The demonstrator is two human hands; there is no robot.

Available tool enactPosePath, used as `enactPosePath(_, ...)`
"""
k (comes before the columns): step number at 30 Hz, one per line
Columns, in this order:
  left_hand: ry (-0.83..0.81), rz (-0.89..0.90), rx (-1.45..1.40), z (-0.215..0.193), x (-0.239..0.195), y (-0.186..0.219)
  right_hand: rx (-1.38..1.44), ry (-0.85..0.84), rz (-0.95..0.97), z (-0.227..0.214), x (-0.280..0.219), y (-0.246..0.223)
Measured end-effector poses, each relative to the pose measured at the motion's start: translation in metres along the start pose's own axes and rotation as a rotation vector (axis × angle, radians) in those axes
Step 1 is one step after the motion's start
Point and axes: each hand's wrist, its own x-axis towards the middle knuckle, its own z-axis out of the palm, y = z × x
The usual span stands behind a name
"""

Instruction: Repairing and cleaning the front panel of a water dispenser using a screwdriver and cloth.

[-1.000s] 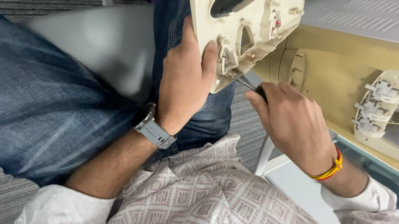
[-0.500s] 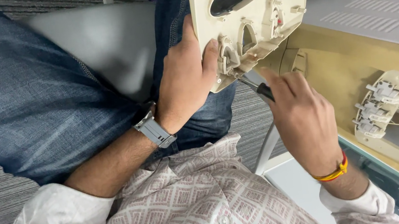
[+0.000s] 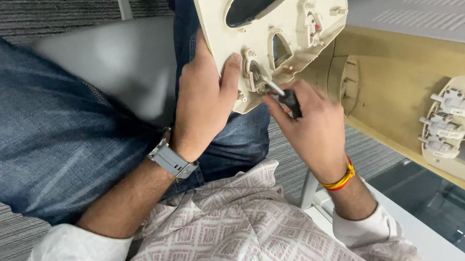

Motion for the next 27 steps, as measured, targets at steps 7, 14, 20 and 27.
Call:
enactPosePath(7, 0.008, 0.057, 0.003, 0.000, 0.001, 0.003, -0.074, -0.034, 0.009, 0.008, 0.000, -0.002)
enactPosePath(14, 0.009, 0.038, 0.003, -0.001, 0.000, -0.002, 0.051, -0.020, 0.045, 0.007, 0.004, -0.003)
enactPosePath(20, -0.041, -0.116, -0.015, -0.002, 0.002, 0.003, 0.240, -0.079, 0.205, -0.005, 0.010, -0.011)
enactPosePath(27, -0.009, -0.002, -0.006, -0.001, 0.000, 0.001, 0.044, -0.025, 0.123, 0.005, 0.007, -0.003)
